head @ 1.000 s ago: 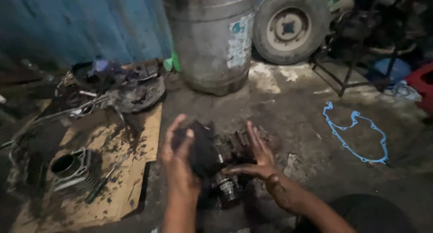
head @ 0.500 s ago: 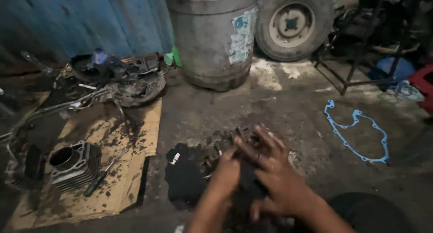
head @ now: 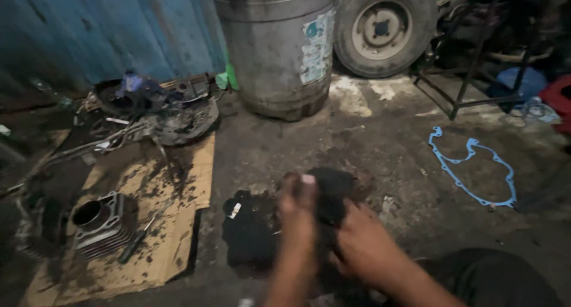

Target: The person scrubs a greasy engine part with a small brush and then wipes it with a dark cloth. The person repeatedly scrubs and wipes the part, focusing on removing grime from the surface and crevices.

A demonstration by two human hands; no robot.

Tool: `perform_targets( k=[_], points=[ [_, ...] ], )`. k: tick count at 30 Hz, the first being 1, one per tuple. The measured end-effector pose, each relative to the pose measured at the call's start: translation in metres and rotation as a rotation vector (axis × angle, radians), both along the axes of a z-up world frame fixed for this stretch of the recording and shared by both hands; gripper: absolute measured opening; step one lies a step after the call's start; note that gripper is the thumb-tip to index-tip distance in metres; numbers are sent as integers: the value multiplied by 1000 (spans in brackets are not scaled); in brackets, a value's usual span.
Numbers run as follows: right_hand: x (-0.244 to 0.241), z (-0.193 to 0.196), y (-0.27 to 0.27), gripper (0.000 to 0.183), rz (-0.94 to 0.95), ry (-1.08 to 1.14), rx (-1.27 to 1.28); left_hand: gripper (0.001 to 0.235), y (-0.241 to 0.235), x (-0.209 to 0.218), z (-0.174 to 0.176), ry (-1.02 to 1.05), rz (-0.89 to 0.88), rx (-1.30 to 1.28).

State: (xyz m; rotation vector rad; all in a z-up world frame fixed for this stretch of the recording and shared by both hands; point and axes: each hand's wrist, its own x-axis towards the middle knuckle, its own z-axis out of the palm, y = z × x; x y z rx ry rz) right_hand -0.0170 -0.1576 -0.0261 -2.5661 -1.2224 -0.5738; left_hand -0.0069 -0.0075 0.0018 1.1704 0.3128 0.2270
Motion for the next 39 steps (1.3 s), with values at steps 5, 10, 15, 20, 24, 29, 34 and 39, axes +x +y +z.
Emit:
perform_targets(
  k=[5,10,15,20,24,29,34,39],
  points=[
    [-12,-2,3,24,194,163,-23,57,-18,-9,-15,144,186,92],
    [-36,46,5,39,429,467,411,21,13,-16,16,-92,38,300],
    [-32,23,9,60,939,1769,1399,23,15,-27,35,-362,-108,67],
    [-38,24,12,61,900,2104,1743,47,14,-30,36,-529,-762,-804],
    [-49,39,14,68,1060,1898,1689,72,-6,-37,16,-431,-757,-866],
    [-46,70,-10,84,603,1132,1129,76,-18,-30,-18,-393,-475,-251],
    [-35,102,-6,103,248,388,286,52,14,-14,-17,-233,-349,-100],
    [-45,104,6,99,115,264,-41,42,72,-14,33,-318,-136,-352]
  ],
)
